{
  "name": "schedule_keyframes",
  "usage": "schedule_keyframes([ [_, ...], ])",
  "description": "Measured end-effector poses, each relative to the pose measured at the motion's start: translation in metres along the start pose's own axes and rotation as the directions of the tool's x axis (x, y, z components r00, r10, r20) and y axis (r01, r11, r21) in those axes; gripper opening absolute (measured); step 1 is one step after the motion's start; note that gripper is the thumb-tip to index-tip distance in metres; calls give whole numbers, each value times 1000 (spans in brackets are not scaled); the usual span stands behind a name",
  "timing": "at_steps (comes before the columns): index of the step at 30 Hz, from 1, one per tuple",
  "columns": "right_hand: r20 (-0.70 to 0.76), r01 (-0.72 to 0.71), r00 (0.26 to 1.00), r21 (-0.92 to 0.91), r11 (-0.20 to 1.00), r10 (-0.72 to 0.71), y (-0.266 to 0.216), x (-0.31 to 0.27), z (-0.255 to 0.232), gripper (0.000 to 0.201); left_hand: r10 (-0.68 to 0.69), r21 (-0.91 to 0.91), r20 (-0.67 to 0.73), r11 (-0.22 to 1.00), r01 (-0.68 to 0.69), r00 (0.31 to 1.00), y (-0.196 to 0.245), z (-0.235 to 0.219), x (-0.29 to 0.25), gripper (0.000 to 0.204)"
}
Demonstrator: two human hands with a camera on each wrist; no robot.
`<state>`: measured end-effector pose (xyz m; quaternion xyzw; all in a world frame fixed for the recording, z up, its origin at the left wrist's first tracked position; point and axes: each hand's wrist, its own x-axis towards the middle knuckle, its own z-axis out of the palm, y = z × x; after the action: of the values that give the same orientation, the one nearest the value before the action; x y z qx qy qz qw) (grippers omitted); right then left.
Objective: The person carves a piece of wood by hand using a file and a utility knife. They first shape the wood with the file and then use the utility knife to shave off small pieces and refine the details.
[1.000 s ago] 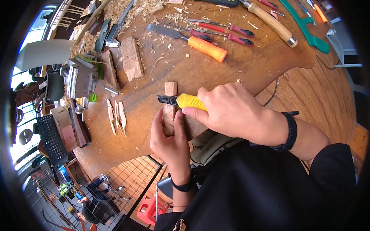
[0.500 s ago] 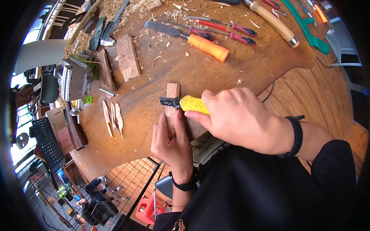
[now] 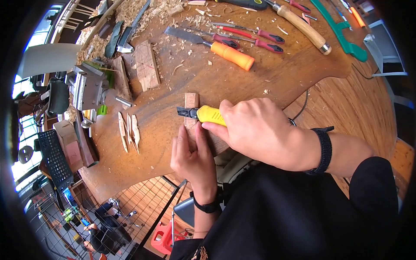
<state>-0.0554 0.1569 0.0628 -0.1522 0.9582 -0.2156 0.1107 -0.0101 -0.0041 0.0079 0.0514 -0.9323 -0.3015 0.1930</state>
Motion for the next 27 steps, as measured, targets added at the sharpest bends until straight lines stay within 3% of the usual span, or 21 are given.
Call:
schedule_keyframes([
  [7, -40, 44, 998, -96, 994, -48, -1, 5, 5, 51, 37, 31, -26, 999, -36, 999, -3, 4, -3, 33],
  [10, -85, 50, 995, -84, 995, -58, -3, 8, 9, 51, -22, 20, -21, 1000, 22, 1000, 1, 4, -2, 28],
  [18, -64, 36, 997, -144, 989, -46, 1, -1, -1, 51, 22, 34, -13, 999, -22, 1000, -1, 3, -1, 32],
  [27, -104, 59, 992, -89, 994, -68, 1, 8, 10, 50, 65, 69, -34, 996, -62, 997, -4, 5, -3, 32],
])
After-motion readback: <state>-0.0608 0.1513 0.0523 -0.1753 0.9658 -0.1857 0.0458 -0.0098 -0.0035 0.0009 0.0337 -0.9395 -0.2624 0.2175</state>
